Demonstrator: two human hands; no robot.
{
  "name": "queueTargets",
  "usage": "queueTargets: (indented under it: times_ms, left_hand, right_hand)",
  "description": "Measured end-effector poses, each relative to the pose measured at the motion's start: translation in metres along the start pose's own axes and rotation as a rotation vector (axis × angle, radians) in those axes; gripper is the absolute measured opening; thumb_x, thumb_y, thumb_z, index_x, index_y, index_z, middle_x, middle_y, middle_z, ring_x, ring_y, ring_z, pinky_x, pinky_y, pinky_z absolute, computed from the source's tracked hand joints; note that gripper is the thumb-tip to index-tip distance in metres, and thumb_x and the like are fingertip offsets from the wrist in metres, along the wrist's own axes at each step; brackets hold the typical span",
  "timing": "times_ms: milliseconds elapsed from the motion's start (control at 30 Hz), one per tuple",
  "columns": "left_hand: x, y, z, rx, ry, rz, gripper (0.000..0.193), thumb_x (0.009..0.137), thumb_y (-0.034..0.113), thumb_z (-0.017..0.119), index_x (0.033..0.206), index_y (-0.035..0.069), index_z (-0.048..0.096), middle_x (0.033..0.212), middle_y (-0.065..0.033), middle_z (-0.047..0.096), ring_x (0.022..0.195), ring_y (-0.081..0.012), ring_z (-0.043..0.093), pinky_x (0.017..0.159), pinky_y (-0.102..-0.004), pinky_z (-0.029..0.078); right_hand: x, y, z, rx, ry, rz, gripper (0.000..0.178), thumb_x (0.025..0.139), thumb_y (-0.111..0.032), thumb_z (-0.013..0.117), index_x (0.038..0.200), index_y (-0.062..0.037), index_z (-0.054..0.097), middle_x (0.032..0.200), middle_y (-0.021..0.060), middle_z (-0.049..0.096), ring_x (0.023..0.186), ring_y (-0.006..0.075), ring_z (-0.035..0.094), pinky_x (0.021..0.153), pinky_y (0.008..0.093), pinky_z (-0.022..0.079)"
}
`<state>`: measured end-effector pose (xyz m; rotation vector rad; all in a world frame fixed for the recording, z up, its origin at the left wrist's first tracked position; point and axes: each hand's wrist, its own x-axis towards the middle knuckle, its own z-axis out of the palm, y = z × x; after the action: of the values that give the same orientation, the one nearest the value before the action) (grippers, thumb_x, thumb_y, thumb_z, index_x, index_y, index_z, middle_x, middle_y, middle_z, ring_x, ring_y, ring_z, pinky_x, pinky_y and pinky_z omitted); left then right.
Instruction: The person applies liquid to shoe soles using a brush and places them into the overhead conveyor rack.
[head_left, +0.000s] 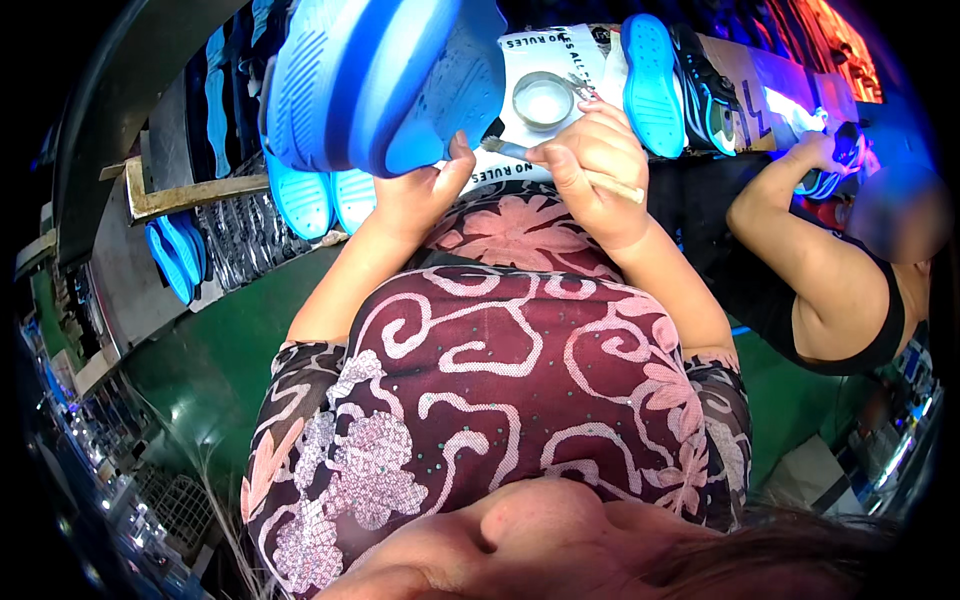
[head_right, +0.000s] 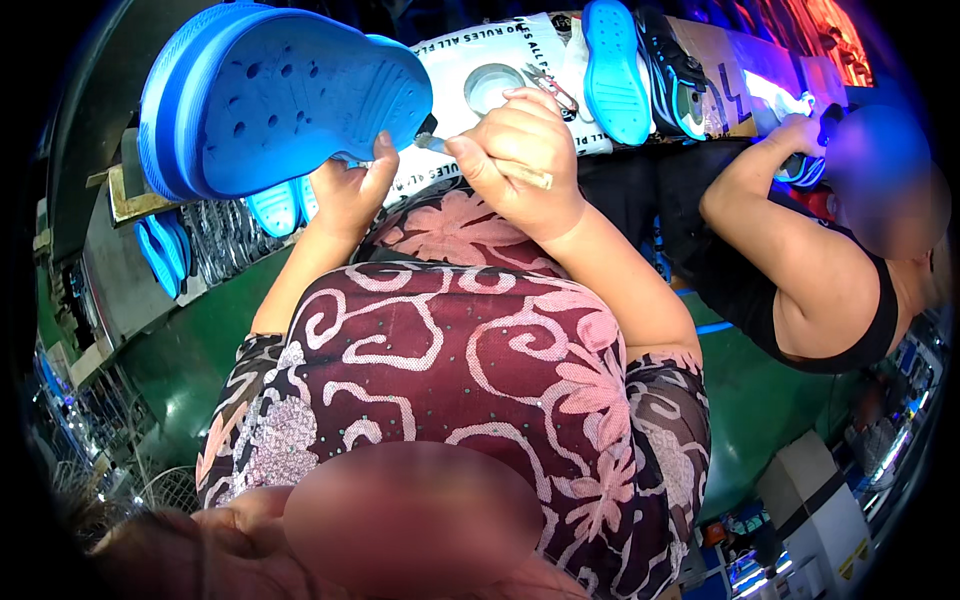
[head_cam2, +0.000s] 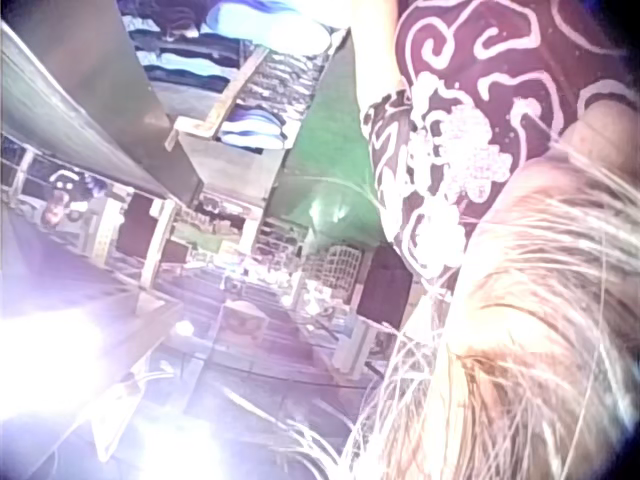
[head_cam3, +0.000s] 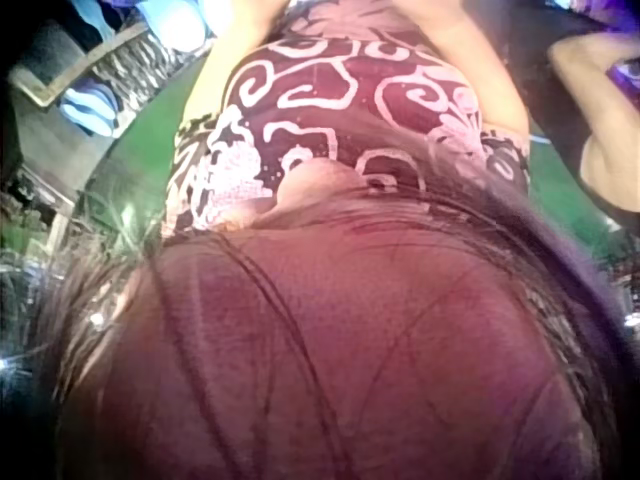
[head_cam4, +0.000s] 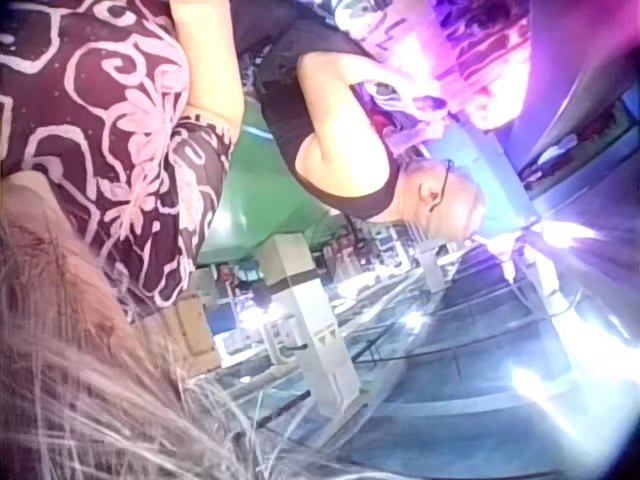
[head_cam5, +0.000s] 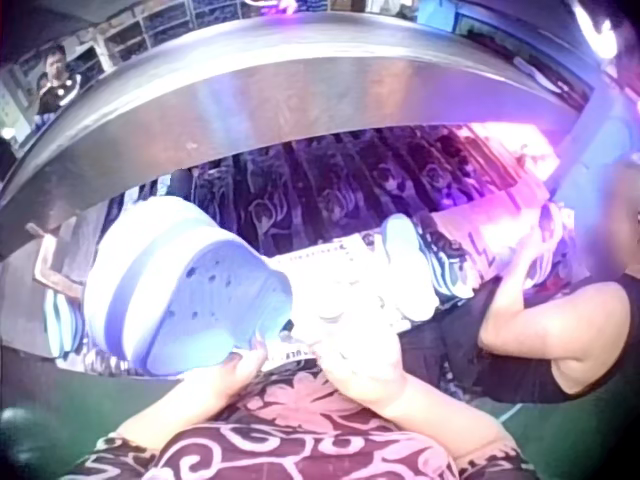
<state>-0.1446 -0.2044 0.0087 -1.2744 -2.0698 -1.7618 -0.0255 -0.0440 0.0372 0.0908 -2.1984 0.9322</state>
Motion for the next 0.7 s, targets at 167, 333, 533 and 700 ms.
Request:
queueTargets:
  times_ms: [167, 333, 533, 700]
  left_hand:
    - [0.000, 0.000, 0.000, 0.045, -0.002, 0.067, 0.023, 0.067, -0.002, 0.062, 0.090, -0.002, 0.061, 0.080, -0.0118, 0.061, 0.068, -0.0228, 0.060, 0.063, -0.0308, 0.048]
    - [0.003, 0.004, -0.005, 0.182, -0.132, 0.174, 0.021, 0.070, -0.003, 0.060, 0.091, -0.002, 0.059, 0.086, -0.0099, 0.061, 0.075, -0.0175, 0.059, 0.067, -0.0278, 0.046]
    - [0.002, 0.004, -0.006, 0.134, -0.130, 0.147, 0.023, 0.071, -0.001, 0.061, 0.094, -0.002, 0.058, 0.088, -0.0103, 0.061, 0.077, -0.0191, 0.059, 0.070, -0.0285, 0.047]
    - [0.005, 0.007, -0.005, 0.084, -0.038, 0.068, 0.020, 0.068, 0.000, 0.063, 0.088, 0.000, 0.059, 0.081, -0.0126, 0.062, 0.071, -0.0215, 0.062, 0.066, -0.0311, 0.048]
  right_hand:
    - [-0.001, 0.001, -0.007, 0.185, 0.059, 0.180, 0.020, 0.079, -0.016, 0.060, 0.062, -0.0062, 0.062, 0.057, 0.0060, 0.058, 0.055, 0.0214, 0.052, 0.065, 0.0315, 0.040]
    - [0.001, 0.003, -0.002, 0.102, 0.056, 0.073, 0.018, 0.078, -0.014, 0.061, 0.062, -0.0054, 0.062, 0.056, 0.0059, 0.055, 0.053, 0.0221, 0.050, 0.062, 0.0310, 0.037]
    - [0.000, -0.010, -0.015, -0.134, -0.083, 0.050, 0.021, 0.083, -0.014, 0.056, 0.067, -0.0035, 0.063, 0.061, 0.0065, 0.058, 0.059, 0.0211, 0.053, 0.070, 0.0330, 0.039]
    - [-0.005, -0.005, -0.030, 0.010, 0.059, 0.186, 0.023, 0.086, -0.012, 0.050, 0.069, -0.0014, 0.062, 0.063, 0.0063, 0.060, 0.062, 0.0203, 0.054, 0.082, 0.0372, 0.039]
